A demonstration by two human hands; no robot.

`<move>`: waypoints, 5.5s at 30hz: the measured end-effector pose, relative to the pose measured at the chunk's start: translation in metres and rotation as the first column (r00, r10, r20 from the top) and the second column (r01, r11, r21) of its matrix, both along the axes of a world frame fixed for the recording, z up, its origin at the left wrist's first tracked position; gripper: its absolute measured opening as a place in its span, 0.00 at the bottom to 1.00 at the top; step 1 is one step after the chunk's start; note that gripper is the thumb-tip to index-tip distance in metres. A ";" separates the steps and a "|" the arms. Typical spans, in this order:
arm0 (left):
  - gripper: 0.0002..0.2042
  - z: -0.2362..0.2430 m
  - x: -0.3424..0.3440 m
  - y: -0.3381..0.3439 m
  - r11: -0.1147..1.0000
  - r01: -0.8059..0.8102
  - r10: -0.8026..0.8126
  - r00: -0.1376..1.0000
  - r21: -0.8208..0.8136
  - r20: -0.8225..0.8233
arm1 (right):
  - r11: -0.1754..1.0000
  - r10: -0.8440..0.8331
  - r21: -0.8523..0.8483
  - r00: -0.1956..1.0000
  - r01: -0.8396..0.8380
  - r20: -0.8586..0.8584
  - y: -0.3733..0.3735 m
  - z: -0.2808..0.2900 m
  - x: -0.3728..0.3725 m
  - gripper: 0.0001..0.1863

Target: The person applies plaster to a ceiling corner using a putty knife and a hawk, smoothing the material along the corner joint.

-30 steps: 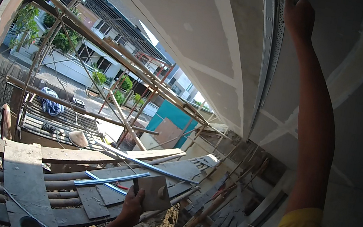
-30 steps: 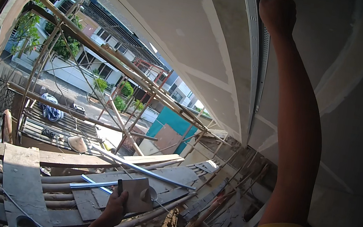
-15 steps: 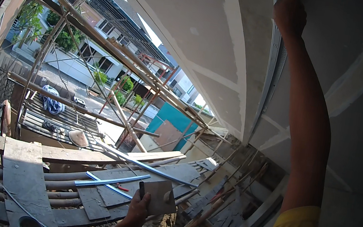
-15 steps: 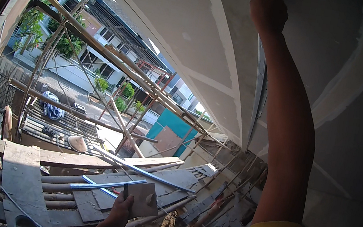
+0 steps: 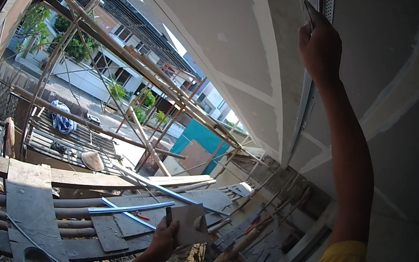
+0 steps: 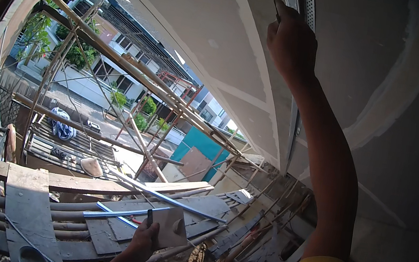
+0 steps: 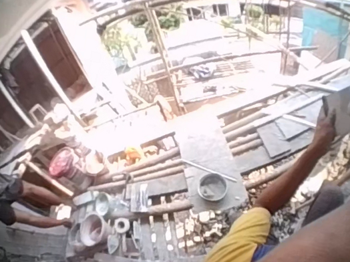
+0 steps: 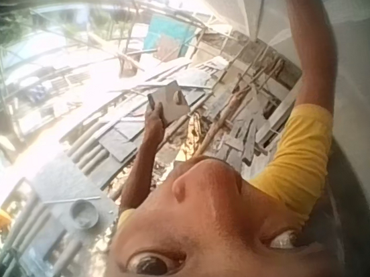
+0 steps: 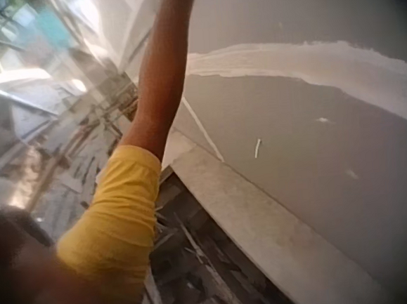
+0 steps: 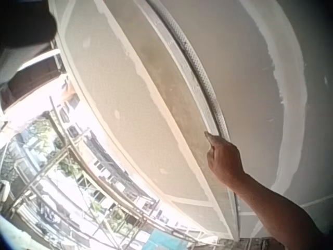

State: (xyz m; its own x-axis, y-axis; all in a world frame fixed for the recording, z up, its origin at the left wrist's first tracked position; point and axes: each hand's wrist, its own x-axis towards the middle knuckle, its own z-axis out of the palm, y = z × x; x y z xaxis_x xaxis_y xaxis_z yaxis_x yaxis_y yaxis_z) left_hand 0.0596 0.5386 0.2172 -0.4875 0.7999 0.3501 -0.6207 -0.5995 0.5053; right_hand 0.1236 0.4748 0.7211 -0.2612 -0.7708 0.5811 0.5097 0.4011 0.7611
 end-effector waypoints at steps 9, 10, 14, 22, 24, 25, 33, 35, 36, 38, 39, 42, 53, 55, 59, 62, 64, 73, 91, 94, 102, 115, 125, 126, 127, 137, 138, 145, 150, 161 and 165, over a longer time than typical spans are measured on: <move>0.17 0.021 -0.007 -0.030 0.931 0.232 -0.312 0.906 0.281 0.286 | 0.989 -0.150 0.145 0.403 0.042 0.903 0.056 -0.242 0.054 0.23; 0.17 0.031 -0.006 -0.046 0.944 0.207 -0.271 0.930 0.256 0.247 | 0.983 -0.184 0.174 0.375 0.060 0.909 0.069 -0.256 0.060 0.22; 0.17 0.044 -0.006 -0.063 0.946 -0.025 -0.033 0.984 0.323 0.172 | 0.955 -0.296 0.278 0.396 0.103 0.869 0.106 -0.250 0.068 0.21; 0.17 0.045 -0.021 -0.072 0.892 -0.231 0.130 0.954 0.388 0.268 | 0.996 0.022 -0.087 0.860 0.026 0.509 0.094 -0.094 0.052 0.27; 0.17 0.043 -0.020 -0.065 0.898 -0.278 0.170 0.934 0.342 0.314 | 0.996 0.067 0.032 0.949 -0.081 0.309 0.062 -0.044 0.049 0.28; 0.18 0.044 -0.019 -0.062 0.901 -0.317 0.202 0.911 0.295 0.360 | 0.988 0.055 0.132 0.977 -0.084 0.206 0.048 -0.022 0.048 0.29; 0.20 0.041 -0.013 -0.052 0.882 -0.333 0.174 0.888 0.334 0.425 | 0.975 0.145 0.164 0.989 -0.148 0.031 -0.016 0.055 0.025 0.26; 0.21 0.042 -0.011 -0.053 0.887 -0.322 0.158 0.884 0.330 0.439 | 0.984 0.146 0.097 0.988 -0.151 0.056 -0.016 0.060 0.021 0.27; 0.21 0.042 -0.009 -0.052 0.888 -0.323 0.158 0.883 0.328 0.441 | 0.988 0.149 0.027 0.986 -0.151 0.078 -0.015 0.063 0.019 0.28; 0.21 0.042 -0.007 -0.051 0.888 -0.322 0.155 0.882 0.328 0.445 | 0.985 0.163 0.040 0.982 -0.168 0.099 -0.012 0.068 0.017 0.28; 0.20 0.041 -0.005 -0.049 0.891 -0.330 0.165 0.876 0.313 0.453 | 0.981 0.178 0.050 0.977 -0.185 0.119 -0.010 0.070 0.015 0.28; 0.20 0.036 -0.004 -0.045 0.897 -0.322 0.178 0.889 0.302 0.421 | 0.983 0.172 0.056 0.983 -0.175 0.055 -0.006 0.075 0.009 0.28; 0.18 0.025 0.002 -0.031 0.949 -0.230 0.131 0.910 0.215 0.394 | 0.994 0.000 0.104 0.984 0.019 -0.179 0.016 0.092 0.004 0.30; 0.18 0.014 -0.002 -0.023 0.958 -0.230 0.143 0.900 0.172 0.411 | 0.989 -0.040 0.127 0.967 0.074 -0.251 0.020 0.094 0.002 0.31; 0.18 -0.002 -0.012 -0.011 0.963 -0.194 0.111 0.918 0.189 0.380 | 0.967 -0.005 0.247 0.969 0.068 -0.248 0.042 0.116 0.008 0.22; 0.19 -0.010 -0.020 -0.006 0.974 -0.184 0.117 0.907 0.131 0.405 | 0.931 0.025 0.359 0.971 0.064 -0.237 0.059 0.125 0.008 0.18; 0.19 -0.013 -0.026 -0.001 0.973 -0.195 0.130 0.902 0.119 0.412 | 0.931 0.020 0.360 0.972 0.068 -0.235 0.069 0.121 0.003 0.17; 0.19 -0.017 -0.033 -0.002 0.972 -0.198 0.130 0.904 0.129 0.408 | 0.941 0.053 0.335 0.952 0.054 -0.301 0.091 0.113 0.001 0.18; 0.18 -0.014 -0.031 -0.002 0.970 -0.214 0.144 0.887 0.114 0.439 | 0.958 -0.214 0.117 0.923 0.263 -0.320 0.148 0.111 0.030 0.25; 0.18 -0.012 -0.030 -0.003 0.970 -0.217 0.145 0.882 0.113 0.448 | 0.951 -0.277 0.048 0.911 0.306 -0.305 0.157 0.101 0.036 0.25; 0.18 0.008 -0.022 -0.020 0.981 -0.175 0.120 0.887 0.084 0.446 | 0.986 -0.063 -0.163 0.987 0.039 -0.147 0.166 0.041 0.061 0.22; 0.16 0.020 -0.027 -0.053 0.952 -0.152 0.076 0.957 0.265 0.279 | 0.936 -0.288 0.353 0.565 -0.006 0.773 0.143 -0.279 0.025 0.35; 0.14 0.015 -0.033 -0.048 0.945 -0.161 0.048 0.930 0.286 0.364 | 0.972 0.160 -0.205 0.959 -0.112 0.235 0.080 -0.067 0.014 0.18; 0.14 0.014 -0.034 -0.046 0.944 -0.149 0.034 0.932 0.294 0.362 | 0.984 0.162 -0.088 0.981 -0.153 0.105 0.075 -0.041 0.014 0.16; 0.14 0.014 -0.035 -0.043 0.947 -0.142 0.028 0.930 0.287 0.366 | 0.990 0.134 -0.046 0.991 -0.135 -0.018 0.068 -0.017 0.018 0.15; 0.13 0.005 -0.034 -0.030 0.969 -0.106 0.009 0.917 0.222 0.398 | 0.991 -0.057 -0.135 0.948 0.016 -0.313 0.016 0.068 0.007 0.21; 0.12 0.005 -0.034 -0.029 0.973 -0.096 -0.001 0.909 0.212 0.417 | 0.991 -0.059 -0.132 0.949 0.018 -0.311 0.014 0.069 0.005 0.21; 0.12 0.006 -0.032 -0.033 0.969 -0.076 -0.024 0.917 0.234 0.397 | 0.980 -0.132 -0.187 0.927 0.069 -0.352 0.012 0.073 -0.008 0.21; 0.08 0.008 -0.032 -0.038 0.969 -0.078 -0.027 0.910 0.234 0.414 | 0.978 -0.141 -0.193 0.928 0.077 -0.345 0.011 0.078 -0.011 0.21; 0.08 0.010 -0.031 -0.041 0.977 -0.063 -0.024 0.915 0.202 0.402 | 0.984 -0.147 -0.140 0.942 0.109 -0.303 0.022 0.052 -0.005 0.16; 0.09 0.017 -0.028 -0.045 0.982 -0.066 -0.014 0.908 0.175 0.419 | 0.984 -0.147 -0.148 0.933 0.103 -0.329 0.016 0.052 0.003 0.16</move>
State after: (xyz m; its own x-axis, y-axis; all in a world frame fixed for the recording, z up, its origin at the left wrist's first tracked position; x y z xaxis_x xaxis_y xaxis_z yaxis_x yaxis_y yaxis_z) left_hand 0.0318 0.4940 0.2342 -0.6403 0.7272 0.2474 -0.7333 -0.6746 0.0851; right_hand 0.1270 0.4904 0.7735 -0.1221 -0.6591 0.7421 0.7794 0.3993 0.4828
